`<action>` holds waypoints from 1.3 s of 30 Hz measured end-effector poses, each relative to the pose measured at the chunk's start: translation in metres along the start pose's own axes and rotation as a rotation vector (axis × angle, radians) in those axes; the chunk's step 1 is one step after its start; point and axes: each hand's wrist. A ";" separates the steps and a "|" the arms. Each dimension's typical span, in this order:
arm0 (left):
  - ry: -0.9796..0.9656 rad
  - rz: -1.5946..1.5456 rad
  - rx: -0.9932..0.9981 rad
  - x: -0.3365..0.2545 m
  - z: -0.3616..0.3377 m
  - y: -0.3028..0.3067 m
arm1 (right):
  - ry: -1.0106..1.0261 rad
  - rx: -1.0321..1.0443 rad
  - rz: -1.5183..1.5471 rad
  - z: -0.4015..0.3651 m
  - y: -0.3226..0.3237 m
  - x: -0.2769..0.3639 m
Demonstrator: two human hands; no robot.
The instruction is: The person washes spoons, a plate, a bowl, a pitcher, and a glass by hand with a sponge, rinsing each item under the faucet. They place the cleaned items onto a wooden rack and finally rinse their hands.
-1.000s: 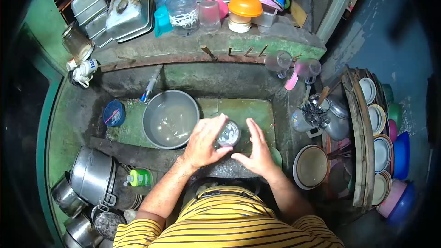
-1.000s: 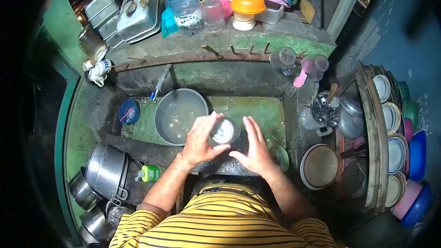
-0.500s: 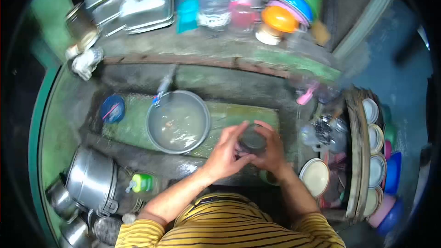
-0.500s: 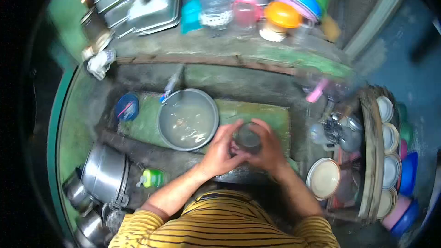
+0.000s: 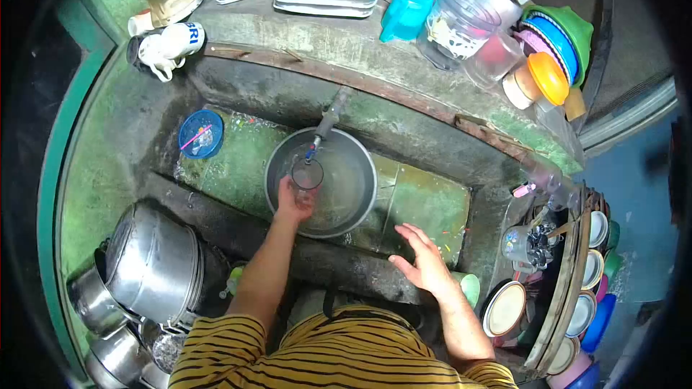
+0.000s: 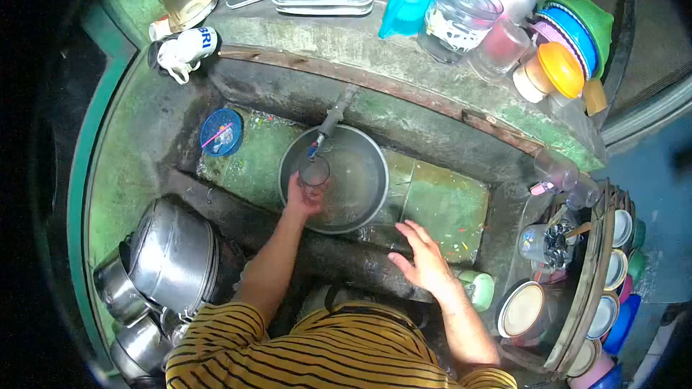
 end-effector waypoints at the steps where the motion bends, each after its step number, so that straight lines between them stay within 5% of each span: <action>1: 0.143 -0.078 0.067 0.003 0.003 -0.005 | -0.006 -0.001 -0.003 0.001 -0.001 0.000; 3: 0.204 -0.228 0.139 0.004 0.002 -0.016 | -0.059 -0.009 0.005 0.003 -0.001 0.001; 6: 0.095 -0.195 -0.100 0.010 0.002 -0.031 | -0.053 -0.007 -0.033 0.006 0.001 0.003; 8: 0.156 -0.169 0.208 0.005 -0.009 -0.023 | -0.109 0.021 -0.007 0.006 0.006 0.006; 10: -0.167 -0.036 -0.065 0.017 -0.028 -0.058 | -0.091 0.006 -0.025 0.002 0.004 -0.003; 13: -0.204 0.197 0.202 0.037 -0.031 -0.053 | -0.117 0.001 -0.028 -0.001 -0.003 -0.012; 16: -0.602 0.920 0.159 0.087 -0.047 -0.077 | -0.241 0.005 -0.014 0.000 -0.007 -0.006; 18: -1.006 1.363 0.362 0.129 -0.071 -0.097 | -0.254 -0.143 -0.242 0.004 -0.009 0.000; 20: -0.781 1.246 0.541 0.166 -0.095 -0.113 | -0.216 -0.277 -0.214 0.010 -0.016 -0.012; 22: -0.755 1.003 0.763 0.200 -0.124 -0.136 | -0.201 -0.519 -0.235 0.015 -0.016 -0.029; 27: -0.436 1.082 1.425 0.186 -0.172 -0.183 | -0.144 -0.989 -0.025 -0.008 0.047 -0.047; 28: -0.275 1.089 1.432 0.184 -0.183 -0.187 | -0.093 -1.085 0.015 -0.010 0.068 -0.043; 32: -0.311 1.294 1.349 0.179 -0.177 -0.164 | -0.009 -1.520 -0.038 -0.001 0.173 -0.055; 36: -0.375 1.573 1.063 0.158 -0.093 -0.047 | -0.143 -1.317 -0.070 0.012 0.238 -0.081; 37: -0.206 1.580 0.890 0.139 -0.091 -0.034 | -0.186 -1.272 -0.121 0.024 0.240 -0.075; 39: -0.474 1.740 0.779 0.110 -0.065 0.024 | -0.166 -1.225 -0.575 0.040 0.243 -0.091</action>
Point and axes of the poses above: each hand's wrist, its own z-axis towards the middle knuckle, its own y-axis out of the back of the hand, x = y × z, and after that the axes turned 5 degrees about -y, right-handed
